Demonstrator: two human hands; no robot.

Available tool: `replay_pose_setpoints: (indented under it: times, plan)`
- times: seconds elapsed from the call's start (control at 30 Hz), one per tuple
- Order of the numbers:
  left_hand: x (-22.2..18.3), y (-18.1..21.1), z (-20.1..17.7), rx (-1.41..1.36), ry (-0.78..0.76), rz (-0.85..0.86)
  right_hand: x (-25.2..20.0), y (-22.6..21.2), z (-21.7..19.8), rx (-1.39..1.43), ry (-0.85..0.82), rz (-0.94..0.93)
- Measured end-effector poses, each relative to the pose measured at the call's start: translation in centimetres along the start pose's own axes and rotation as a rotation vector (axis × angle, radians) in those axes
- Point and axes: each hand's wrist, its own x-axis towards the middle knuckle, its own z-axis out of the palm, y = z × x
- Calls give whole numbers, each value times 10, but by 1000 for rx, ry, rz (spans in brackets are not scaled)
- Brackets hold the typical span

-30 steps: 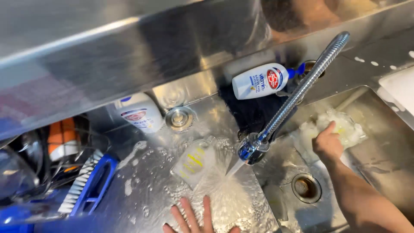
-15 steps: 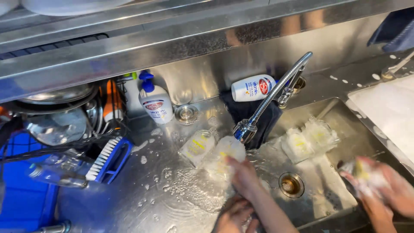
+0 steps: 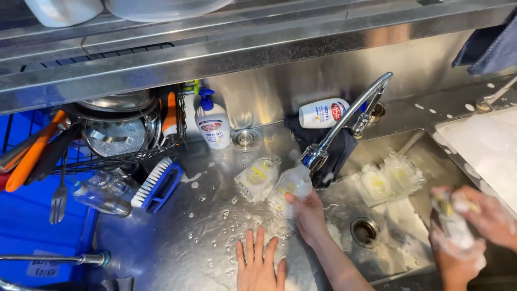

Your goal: Washing and rinsing small plastic containers in a commercial sink using a brush and soap.

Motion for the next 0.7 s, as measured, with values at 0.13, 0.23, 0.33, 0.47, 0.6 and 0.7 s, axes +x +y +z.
replay_pose_setpoints:
  times: [0.13,0.23,0.33,0.47,0.6,0.7]
  plan:
    - [1,0,0,98,114,39,-1,-4,5,12,-39,-41]
    - [6,6,-14,201,169,61,-2,-5,4,-20,-22,7]
    - [6,7,-17,138,124,46,6,6,-4,8,47,-4]
    - [6,5,-19,154,88,56,11,6,-9,-22,28,15]
    - [7,6,-21,89,59,44,18,-1,-12,-17,14,91]
    - [11,6,-21,27,36,32,19,-21,4,4,76,263]
